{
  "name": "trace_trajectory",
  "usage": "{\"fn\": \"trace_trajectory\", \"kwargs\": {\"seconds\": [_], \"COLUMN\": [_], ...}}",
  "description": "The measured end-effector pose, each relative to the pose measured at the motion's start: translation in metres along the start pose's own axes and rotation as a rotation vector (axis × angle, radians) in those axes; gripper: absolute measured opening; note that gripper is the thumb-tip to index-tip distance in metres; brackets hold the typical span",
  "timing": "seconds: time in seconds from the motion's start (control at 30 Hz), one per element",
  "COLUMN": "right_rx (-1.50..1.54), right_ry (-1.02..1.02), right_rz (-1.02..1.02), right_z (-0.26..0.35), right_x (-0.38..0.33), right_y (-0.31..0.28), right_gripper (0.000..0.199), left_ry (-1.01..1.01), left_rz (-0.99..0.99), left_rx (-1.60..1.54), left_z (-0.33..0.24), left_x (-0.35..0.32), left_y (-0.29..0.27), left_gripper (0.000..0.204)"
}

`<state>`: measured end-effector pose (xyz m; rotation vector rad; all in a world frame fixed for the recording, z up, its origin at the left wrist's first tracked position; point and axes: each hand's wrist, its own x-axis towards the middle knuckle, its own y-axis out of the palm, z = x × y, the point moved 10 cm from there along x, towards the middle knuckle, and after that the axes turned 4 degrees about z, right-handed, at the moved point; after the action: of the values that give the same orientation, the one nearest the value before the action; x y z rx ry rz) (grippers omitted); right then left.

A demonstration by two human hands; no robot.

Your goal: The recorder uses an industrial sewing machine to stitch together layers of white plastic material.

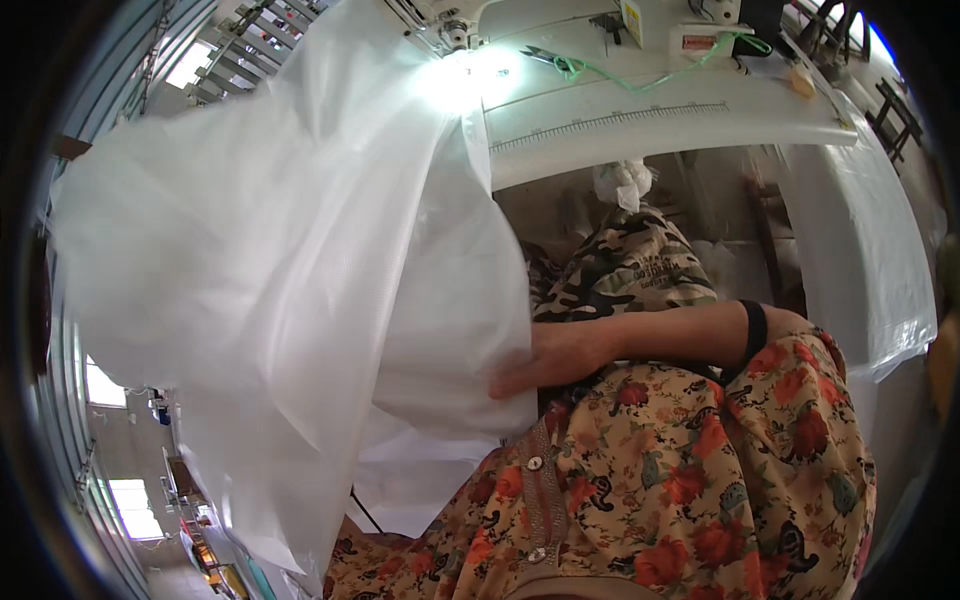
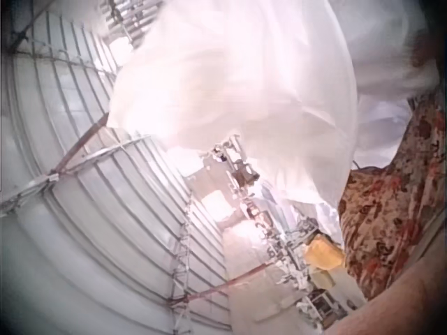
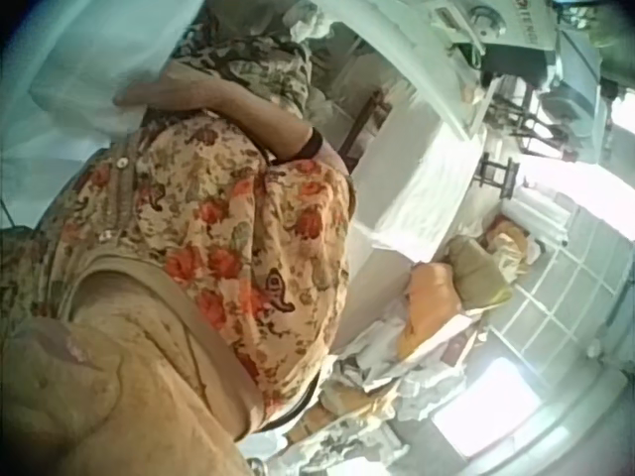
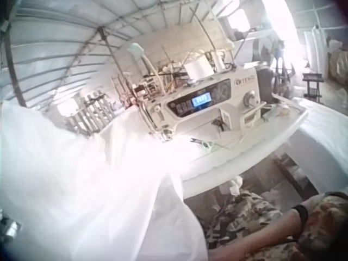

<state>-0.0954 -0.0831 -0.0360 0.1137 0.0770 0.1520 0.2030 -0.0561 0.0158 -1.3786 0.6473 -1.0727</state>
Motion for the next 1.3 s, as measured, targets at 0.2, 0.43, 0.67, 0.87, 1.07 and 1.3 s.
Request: {"fn": "trace_trajectory", "kwargs": {"seconds": [0.2, 0.43, 0.67, 0.87, 1.07, 1.3], "right_rx": [-0.024, -0.038, -0.305, -1.118, -1.224, -0.349], "right_ry": [0.002, -0.046, 0.010, 0.379, 0.504, 0.024], "right_rz": [0.099, -0.209, -0.255, -0.431, -0.467, -0.532], "right_z": [-0.012, -0.028, -0.015, -0.078, -0.039, -0.037], "right_x": [0.003, 0.002, -0.027, -0.090, -0.085, 0.014], "right_y": [0.014, -0.015, -0.016, -0.087, -0.098, -0.104], "right_gripper": [0.041, 0.032, 0.028, 0.034, 0.034, 0.037], "left_ry": [0.170, 0.435, 0.380, 0.160, 0.161, 0.246], "left_rz": [0.356, 0.720, -0.201, -0.167, -0.080, -0.074], "left_rx": [-0.061, -0.168, -0.609, -0.225, -0.327, -0.145], "left_z": [-0.076, -0.156, -0.167, -0.122, -0.130, -0.171], "left_x": [-0.118, -0.169, -0.083, -0.061, -0.068, -0.077], "left_y": [0.019, 0.027, -0.082, -0.042, -0.020, -0.016], "left_gripper": [0.017, 0.015, 0.034, 0.040, 0.039, 0.027]}}
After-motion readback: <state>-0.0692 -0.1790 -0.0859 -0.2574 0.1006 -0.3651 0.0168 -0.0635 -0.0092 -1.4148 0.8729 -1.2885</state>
